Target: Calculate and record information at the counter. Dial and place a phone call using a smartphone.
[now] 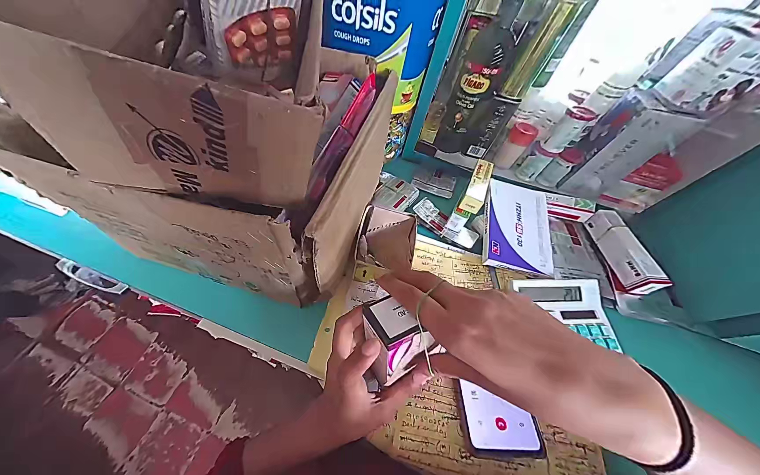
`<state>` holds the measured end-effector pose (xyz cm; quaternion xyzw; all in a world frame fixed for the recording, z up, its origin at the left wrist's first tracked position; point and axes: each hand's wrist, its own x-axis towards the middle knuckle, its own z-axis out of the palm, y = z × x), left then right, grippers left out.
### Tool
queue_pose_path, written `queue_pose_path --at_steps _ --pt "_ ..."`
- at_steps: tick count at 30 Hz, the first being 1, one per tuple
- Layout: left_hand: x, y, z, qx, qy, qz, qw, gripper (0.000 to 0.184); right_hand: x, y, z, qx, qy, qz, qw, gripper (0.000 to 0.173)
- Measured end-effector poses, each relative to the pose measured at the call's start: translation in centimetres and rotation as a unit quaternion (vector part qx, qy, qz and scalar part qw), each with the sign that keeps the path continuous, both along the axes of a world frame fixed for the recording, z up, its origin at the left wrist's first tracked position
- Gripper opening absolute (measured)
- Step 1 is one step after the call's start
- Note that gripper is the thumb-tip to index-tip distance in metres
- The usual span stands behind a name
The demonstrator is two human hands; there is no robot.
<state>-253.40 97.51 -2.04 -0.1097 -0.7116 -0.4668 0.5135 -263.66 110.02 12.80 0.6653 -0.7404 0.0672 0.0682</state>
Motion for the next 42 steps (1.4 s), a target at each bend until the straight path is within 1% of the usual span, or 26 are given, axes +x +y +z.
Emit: queue_pose_path --at_steps 2,3,4,5,7,8,9,11,14,17,18,19,20,22,23,25,26,28,30,32,33,34,35,36,38,42 --pt "0.1 -0.2 0.0 -0.006 -0.010 -0.005 1.000 0.096 -0.6 -0.2 0.1 0.025 0.001 0.012 1.000 0.071" --pt "0.3 -0.4 0.1 -0.010 -0.022 -0.011 1.000 0.094 -0.7 -0.3 0.2 0.032 -0.008 0.017 0.999 0.070" --pt "0.4 -0.7 0.2 -0.019 -0.028 -0.014 0.999 0.089 -0.8 -0.3 0.2 0.036 -0.016 0.021 0.999 0.068" --pt "0.6 -1.0 0.4 -0.035 -0.030 -0.004 0.999 0.078 -0.9 -0.3 0.2 0.031 -0.022 0.026 0.999 0.067" --pt "1.0 -1.7 1.4 -0.091 -0.026 0.054 0.994 0.047 -1.2 -0.2 0.0 0.012 -0.028 0.037 0.999 0.062" --pt "1.0 -1.9 2.0 -0.122 -0.012 0.095 0.988 0.036 -1.2 -0.1 -0.2 0.004 -0.028 0.039 0.999 0.061" --pt "1.0 -2.2 2.5 -0.154 0.005 0.125 0.980 0.032 -1.3 -0.1 -0.3 -0.002 -0.030 0.040 0.999 0.061" --pt "0.8 -3.0 3.8 -0.230 0.022 0.133 0.964 0.030 -1.3 0.0 -0.3 -0.014 -0.020 0.043 0.999 0.060" --pt "0.4 -3.8 5.9 -0.336 0.006 0.112 0.935 0.031 -1.1 0.2 -0.2 -0.025 0.012 0.045 0.999 0.053" --pt "0.3 -4.3 7.8 -0.390 0.015 0.104 0.915 0.029 -1.1 0.3 -0.3 -0.033 0.019 0.045 0.998 0.058" --pt "0.3 -4.5 8.3 -0.406 0.017 0.111 0.907 0.027 -1.1 0.4 -0.4 -0.043 0.023 0.049 0.998 0.054" --pt "0.3 -4.7 8.8 -0.416 0.018 0.114 0.902 0.026 -1.1 0.4 -0.5 -0.053 0.029 0.052 0.997 0.046" --pt "0.3 -4.9 9.1 -0.421 0.022 0.110 0.900 0.025 -1.1 0.4 -0.6 -0.058 0.028 0.057 0.996 0.045" --pt "0.5 -5.4 9.4 -0.411 0.037 0.066 0.909 0.025 -1.3 0.6 -0.5 -0.047 0.010 0.058 0.997 0.057" --pt "0.9 -5.6 9.3 -0.401 0.042 0.040 0.914 0.026 -1.4 0.7 -0.5 -0.039 -0.007 0.058 0.998 0.060" --pt "2.0 -6.4 8.8 -0.384 0.046 0.009 0.922 0.029 -1.5 0.8 -0.6 -0.023 -0.035 0.056 0.998 0.058" --pt "2.6 -6.8 8.3 -0.375 0.040 0.022 0.926 0.033 -1.5 0.9 -0.7 -0.019 -0.047 0.056 0.997 0.057" --pt "3.3 -8.1 6.7 -0.357 0.018 0.080 0.930 0.043 -1.2 1.1 -1.0 -0.026 -0.067 0.054 0.996 0.054" --pt "3.2 -8.6 4.5 -0.328 -0.024 0.119 0.937 0.051 -0.9 1.5 -1.5 -0.039 -0.080 0.047 0.995 0.055" --pt "3.1 -7.4 2.5 -0.278 -0.110 0.101 0.949 0.063 -0.9 1.7 -1.7 -0.039 -0.099 0.037 0.994 0.057" --pt "3.1 -6.3 1.9 -0.255 -0.145 0.084 0.952 0.072 -0.9 1.7 -1.8 -0.044 -0.107 0.034 0.993 0.056" --pt "3.1 -5.1 1.5 -0.236 -0.163 0.081 0.955 0.082 -1.0 1.7 -1.9 -0.047 -0.114 0.034 0.992 0.056" --pt "3.1 -4.0 1.4 -0.221 -0.170 0.095 0.956 0.085 -1.0 1.6 -2.0 -0.050 -0.120 0.034 0.991 0.055" --pt "3.0 -3.0 1.4 -0.208 -0.176 0.115 0.955 0.083 -0.9 1.7 -2.0 -0.049 -0.123 0.033 0.991 0.054" --pt "2.9 -1.6 1.6 -0.187 -0.187 0.134 0.955 0.069 -0.8 1.8 -2.1 -0.051 -0.125 0.028 0.990 0.054" --pt "2.5 -1.0 1.9 -0.139 -0.183 0.081 0.970 0.058 -0.6 2.5 -2.1 -0.078 -0.132 0.012 0.988 0.052"
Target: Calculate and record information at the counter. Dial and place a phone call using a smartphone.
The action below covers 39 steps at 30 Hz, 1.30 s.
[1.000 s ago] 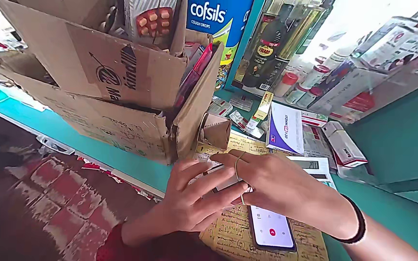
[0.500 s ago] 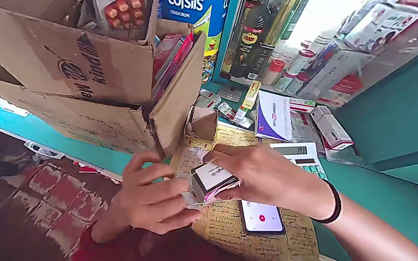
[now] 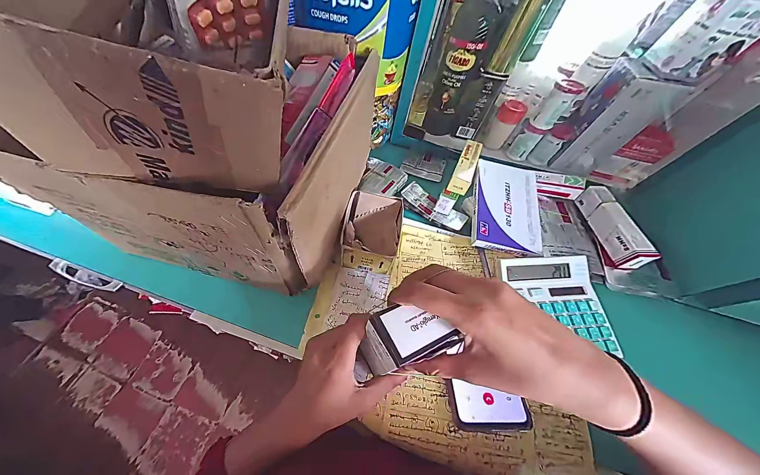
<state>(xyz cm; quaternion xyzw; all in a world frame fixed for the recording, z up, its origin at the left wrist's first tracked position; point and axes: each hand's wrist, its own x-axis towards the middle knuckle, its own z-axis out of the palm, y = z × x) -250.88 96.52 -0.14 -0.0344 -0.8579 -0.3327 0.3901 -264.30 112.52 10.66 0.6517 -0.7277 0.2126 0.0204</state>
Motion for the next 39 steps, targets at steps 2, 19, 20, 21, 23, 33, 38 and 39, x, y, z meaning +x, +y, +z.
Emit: queue_pose_path --at_steps 2,19,20,21,23,33,38,39 --pt "0.0 -0.1 -0.3 0.008 0.021 -0.008 1.000 0.055 0.3 0.7 0.0 -0.002 -0.011 -0.032 0.999 0.055" --pt "0.9 -3.5 -2.1 0.179 0.002 -0.082 0.980 0.060 -2.5 8.7 -3.8 -0.039 0.003 -0.332 0.942 0.060" --pt "0.8 -3.4 -2.0 0.189 0.001 -0.092 0.978 0.060 -3.4 9.1 -4.6 -0.020 -0.006 -0.350 0.937 0.069" --pt "0.6 -3.4 -1.9 0.200 0.000 -0.100 0.975 0.060 -3.9 9.4 -5.3 -0.002 -0.011 -0.364 0.931 0.076" --pt "0.6 -3.4 -1.8 0.213 -0.005 -0.107 0.971 0.058 -3.8 9.8 -6.2 0.019 -0.016 -0.386 0.922 0.082" --pt "0.6 -3.5 -1.6 0.235 -0.017 -0.108 0.966 0.058 -1.5 14.6 -7.3 0.022 -0.034 -0.475 0.879 0.075" --pt "0.4 -3.0 -1.5 0.246 -0.023 -0.099 0.964 0.056 -0.3 16.9 -7.7 0.029 -0.024 -0.546 0.837 0.077" --pt "0.3 -2.9 -1.4 0.247 -0.023 -0.098 0.964 0.058 0.0 16.9 -7.5 0.029 -0.019 -0.561 0.827 0.076"
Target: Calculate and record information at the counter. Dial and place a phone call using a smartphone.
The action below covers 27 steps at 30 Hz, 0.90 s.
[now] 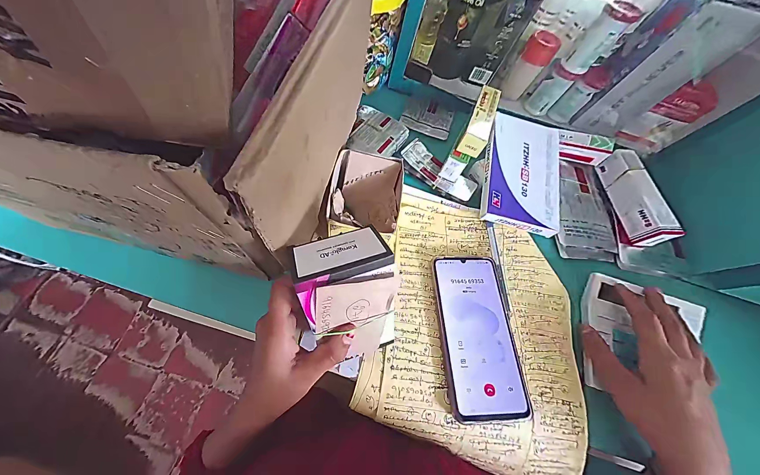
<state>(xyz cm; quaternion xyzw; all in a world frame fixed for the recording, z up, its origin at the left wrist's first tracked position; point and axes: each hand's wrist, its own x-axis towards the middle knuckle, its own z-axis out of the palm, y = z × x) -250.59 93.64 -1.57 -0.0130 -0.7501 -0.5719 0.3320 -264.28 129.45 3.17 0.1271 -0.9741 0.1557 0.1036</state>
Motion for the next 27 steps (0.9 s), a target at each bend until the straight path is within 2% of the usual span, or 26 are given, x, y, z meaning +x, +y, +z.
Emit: queue_pose_path --at_steps 3,6,9,13,18,23,27 --pt "-0.2 0.2 0.0 0.012 0.003 -0.001 1.000 0.064 1.4 -1.2 1.2 -0.025 0.042 0.002 0.999 0.068" --pt "-0.1 0.2 -0.1 0.022 0.006 -0.010 1.000 0.061 3.4 -4.0 2.0 -0.078 0.039 0.104 0.991 0.058" --pt "0.0 0.1 -0.2 0.002 -0.005 -0.008 1.000 0.055 5.2 -7.6 1.0 -0.103 -0.009 0.174 0.979 0.074" --pt "0.0 0.2 0.0 0.012 -0.007 -0.007 1.000 0.051 6.3 -10.8 -0.8 -0.039 0.012 0.171 0.984 0.098" --pt "-0.2 0.6 -0.1 0.034 0.013 0.001 0.999 0.069 6.5 -11.1 -0.7 -0.025 0.018 0.153 0.988 0.094" --pt "-0.7 0.6 -0.7 0.015 0.081 0.040 0.996 0.084 6.6 -10.9 -0.6 -0.031 0.011 0.145 0.989 0.095" --pt "-0.5 0.4 -1.1 -0.038 0.094 0.065 0.993 0.077 6.7 -10.4 0.3 -0.054 0.001 0.147 0.988 0.094"
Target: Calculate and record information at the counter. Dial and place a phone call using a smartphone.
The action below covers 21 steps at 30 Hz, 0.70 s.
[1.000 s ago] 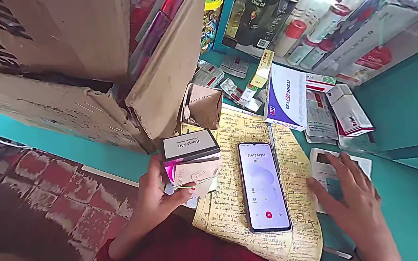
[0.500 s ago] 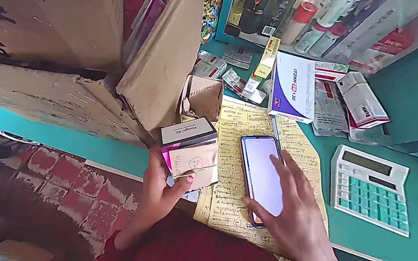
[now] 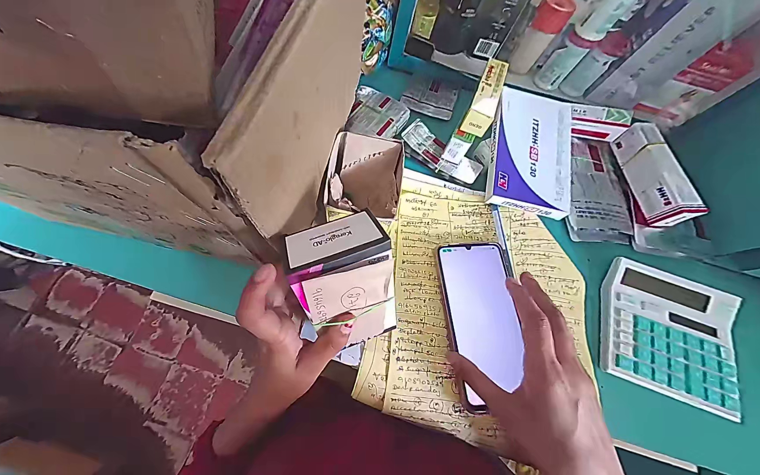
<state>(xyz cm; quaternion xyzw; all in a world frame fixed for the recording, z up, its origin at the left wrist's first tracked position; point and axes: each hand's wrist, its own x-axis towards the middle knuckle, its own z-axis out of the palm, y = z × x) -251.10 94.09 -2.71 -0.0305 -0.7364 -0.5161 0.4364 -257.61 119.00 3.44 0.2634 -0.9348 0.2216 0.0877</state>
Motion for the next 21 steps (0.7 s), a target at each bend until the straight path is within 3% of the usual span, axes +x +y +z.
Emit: queue_pose_path --at_steps 4,6,11,21 --pt "0.1 0.0 0.0 -0.057 -0.001 0.004 0.998 0.063 -0.4 2.7 1.0 -0.059 -0.021 -0.010 0.998 0.066" --pt "0.1 -0.1 0.1 -0.074 -0.010 0.015 0.997 0.055 -0.4 4.3 1.0 -0.073 -0.033 -0.027 0.996 0.061" --pt "-0.2 -0.3 0.1 -0.084 -0.012 0.026 0.996 0.052 0.2 7.0 0.1 -0.108 -0.119 0.003 0.987 0.073" --pt "0.2 -0.5 0.7 -0.064 -0.008 -0.034 0.997 0.054 0.6 5.9 0.3 -0.052 -0.102 0.000 0.993 0.087"
